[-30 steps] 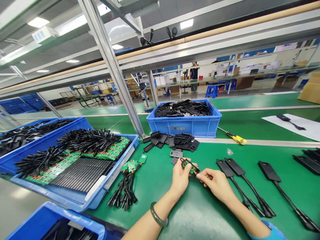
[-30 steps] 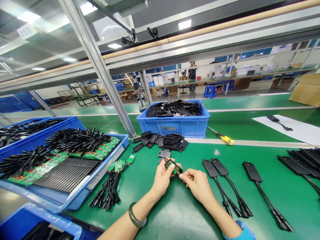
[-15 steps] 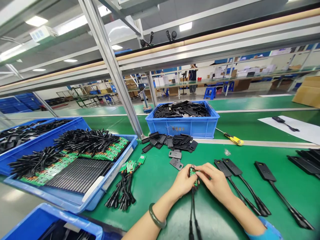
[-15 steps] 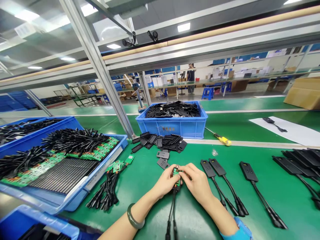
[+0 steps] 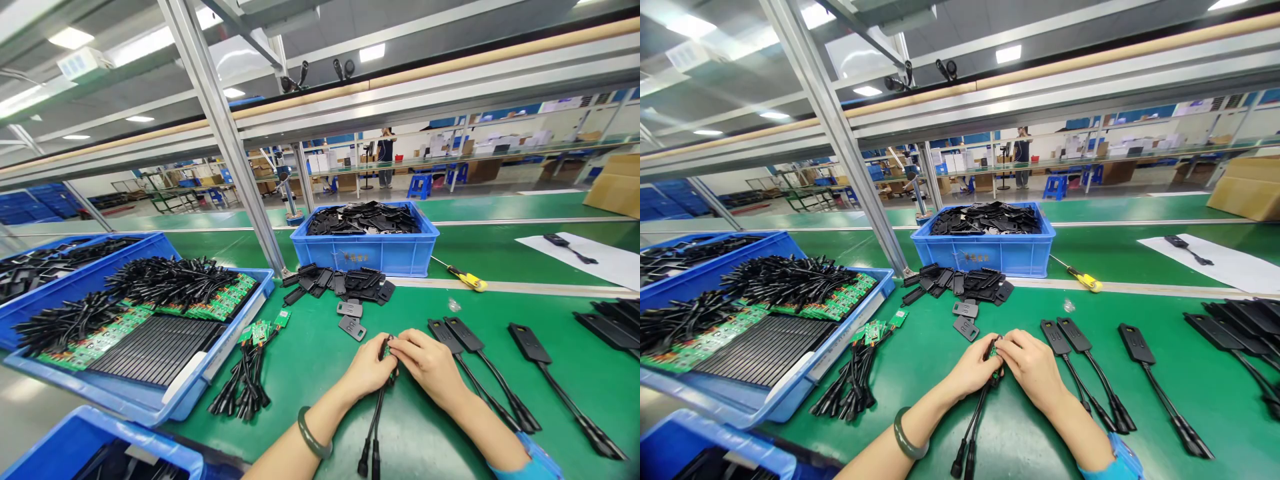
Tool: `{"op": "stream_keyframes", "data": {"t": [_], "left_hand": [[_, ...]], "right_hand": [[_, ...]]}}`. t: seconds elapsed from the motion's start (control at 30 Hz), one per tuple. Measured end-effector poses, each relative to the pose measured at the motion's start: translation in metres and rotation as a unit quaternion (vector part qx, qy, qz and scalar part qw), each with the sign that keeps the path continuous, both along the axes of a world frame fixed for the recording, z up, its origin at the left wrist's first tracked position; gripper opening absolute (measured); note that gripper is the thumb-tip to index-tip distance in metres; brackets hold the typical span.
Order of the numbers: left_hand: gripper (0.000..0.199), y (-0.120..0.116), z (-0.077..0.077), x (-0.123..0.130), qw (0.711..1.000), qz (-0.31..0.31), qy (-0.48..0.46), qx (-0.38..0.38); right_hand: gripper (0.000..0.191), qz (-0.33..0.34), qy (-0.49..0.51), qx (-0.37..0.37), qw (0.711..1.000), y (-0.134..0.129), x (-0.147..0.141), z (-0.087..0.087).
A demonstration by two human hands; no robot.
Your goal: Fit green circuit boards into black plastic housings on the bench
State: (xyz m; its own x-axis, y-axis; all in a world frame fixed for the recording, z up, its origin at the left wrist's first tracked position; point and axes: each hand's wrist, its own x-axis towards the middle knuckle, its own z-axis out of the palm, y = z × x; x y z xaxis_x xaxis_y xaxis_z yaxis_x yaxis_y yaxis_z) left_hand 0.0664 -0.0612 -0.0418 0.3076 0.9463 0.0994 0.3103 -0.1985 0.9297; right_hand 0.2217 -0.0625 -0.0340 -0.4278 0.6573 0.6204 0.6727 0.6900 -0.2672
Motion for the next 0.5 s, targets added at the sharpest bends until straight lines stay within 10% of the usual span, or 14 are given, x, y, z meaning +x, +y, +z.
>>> {"op": "stream_keyframes", "data": {"t": [0.5], "left_hand": [[0.023, -0.0018, 0.0004, -0.0014, 0.999, -0.026, 0.008, -0.020]], "right_hand": [[0.025, 0.036, -0.031, -0.033, 0.998, 0.0033, 0.0024, 0.0006]]}}
